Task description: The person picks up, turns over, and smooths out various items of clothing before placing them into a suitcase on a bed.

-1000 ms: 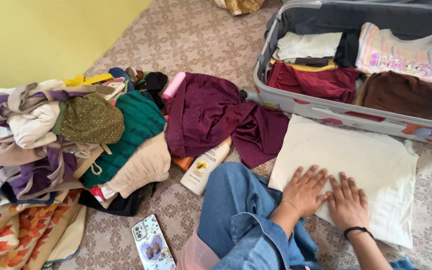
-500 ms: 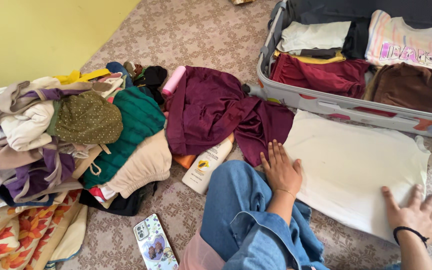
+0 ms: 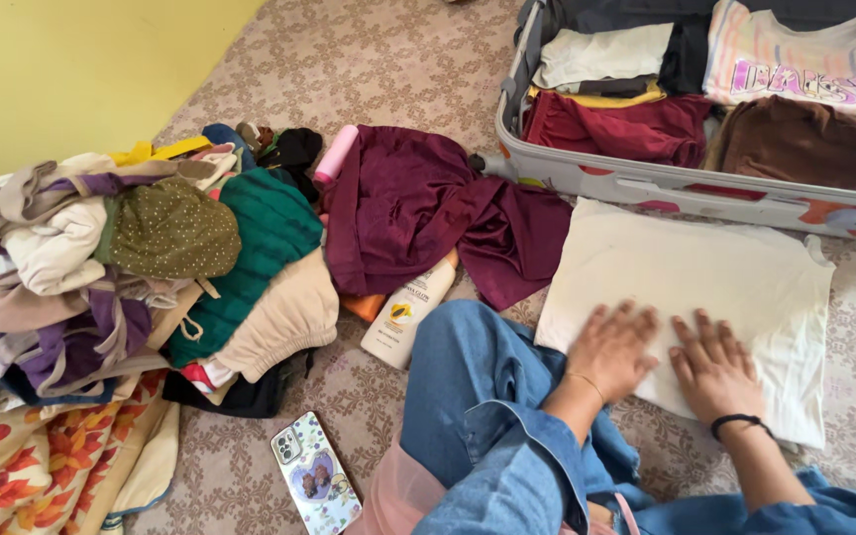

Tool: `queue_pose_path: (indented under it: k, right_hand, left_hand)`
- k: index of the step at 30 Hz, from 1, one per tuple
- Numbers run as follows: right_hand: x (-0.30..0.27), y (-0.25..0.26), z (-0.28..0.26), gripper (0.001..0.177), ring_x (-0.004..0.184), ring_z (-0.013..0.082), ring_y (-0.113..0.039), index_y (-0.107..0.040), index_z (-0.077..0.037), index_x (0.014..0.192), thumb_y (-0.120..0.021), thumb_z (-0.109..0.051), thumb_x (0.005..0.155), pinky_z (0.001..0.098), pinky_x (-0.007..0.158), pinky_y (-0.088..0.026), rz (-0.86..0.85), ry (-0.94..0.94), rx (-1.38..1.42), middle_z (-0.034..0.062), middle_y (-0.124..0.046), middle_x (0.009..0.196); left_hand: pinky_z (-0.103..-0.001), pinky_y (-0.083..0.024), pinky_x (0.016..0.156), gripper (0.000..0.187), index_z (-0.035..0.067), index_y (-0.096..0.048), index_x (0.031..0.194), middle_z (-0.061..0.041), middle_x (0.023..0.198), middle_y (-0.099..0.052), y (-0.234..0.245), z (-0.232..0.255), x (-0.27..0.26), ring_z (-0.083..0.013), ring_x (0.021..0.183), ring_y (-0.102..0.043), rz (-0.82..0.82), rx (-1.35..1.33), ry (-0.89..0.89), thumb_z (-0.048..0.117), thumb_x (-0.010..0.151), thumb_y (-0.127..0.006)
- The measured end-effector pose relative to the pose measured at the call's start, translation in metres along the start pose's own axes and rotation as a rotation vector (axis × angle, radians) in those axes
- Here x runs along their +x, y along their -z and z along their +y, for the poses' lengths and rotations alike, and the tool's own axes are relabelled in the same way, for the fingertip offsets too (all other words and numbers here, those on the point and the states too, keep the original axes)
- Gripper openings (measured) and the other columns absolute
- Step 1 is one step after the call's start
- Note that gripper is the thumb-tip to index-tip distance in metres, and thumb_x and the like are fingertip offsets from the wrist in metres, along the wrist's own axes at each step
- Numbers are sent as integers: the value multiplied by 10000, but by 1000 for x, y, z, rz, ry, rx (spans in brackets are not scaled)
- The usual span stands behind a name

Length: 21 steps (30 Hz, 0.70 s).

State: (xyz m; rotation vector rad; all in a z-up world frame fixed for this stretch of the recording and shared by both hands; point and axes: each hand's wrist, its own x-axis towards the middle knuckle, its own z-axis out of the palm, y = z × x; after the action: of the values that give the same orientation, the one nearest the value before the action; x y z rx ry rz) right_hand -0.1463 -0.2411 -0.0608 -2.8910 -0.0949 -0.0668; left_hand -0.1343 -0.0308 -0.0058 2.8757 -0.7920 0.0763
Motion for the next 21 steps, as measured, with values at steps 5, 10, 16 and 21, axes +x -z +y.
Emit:
queue_pose_path:
  k: [5,10,16,21]
  right_hand:
    - [7,5,52,953,1536,254,25,-53,-425,1596,-201,-903,785,527,1204,40,-162,-312,-127,-68,63,1688]
    - [-4,3,89,1100,1561,279,48,-95,-319,1608,-244,-943,714,608,1194,92,-57,-674,-133,6,40,1699]
    - [-2,-3,43,1099,1557,414,-62,-235,-12,1612,-436,-818,891,626,1200,-35,239,-460,-29,271,-89,1700]
    - [-5,-13,-40,720,1579,279,-236,-295,-165,1615,-368,-511,988,487,1289,-172,75,109,170,82,-253,1706]
  left_hand:
    - [-538,-12,1243,670,229,-284,1582,37,1676,-237,3,-18,-2,-248,1557,-118,65,-88,321,484,975,-407]
    - [-562,-4,1257,708,74,-301,1581,-69,1704,-230,10,-41,-4,-300,1586,-107,187,-141,660,424,994,-486]
    - [-541,-85,1292,698,99,-331,1634,-97,1719,-258,-7,-25,-4,-305,1608,-155,278,-36,330,397,1022,-483]
    - [-562,-103,1278,607,299,-371,1603,80,1701,-276,-16,1,-6,-191,1598,-160,155,167,54,472,1023,-412]
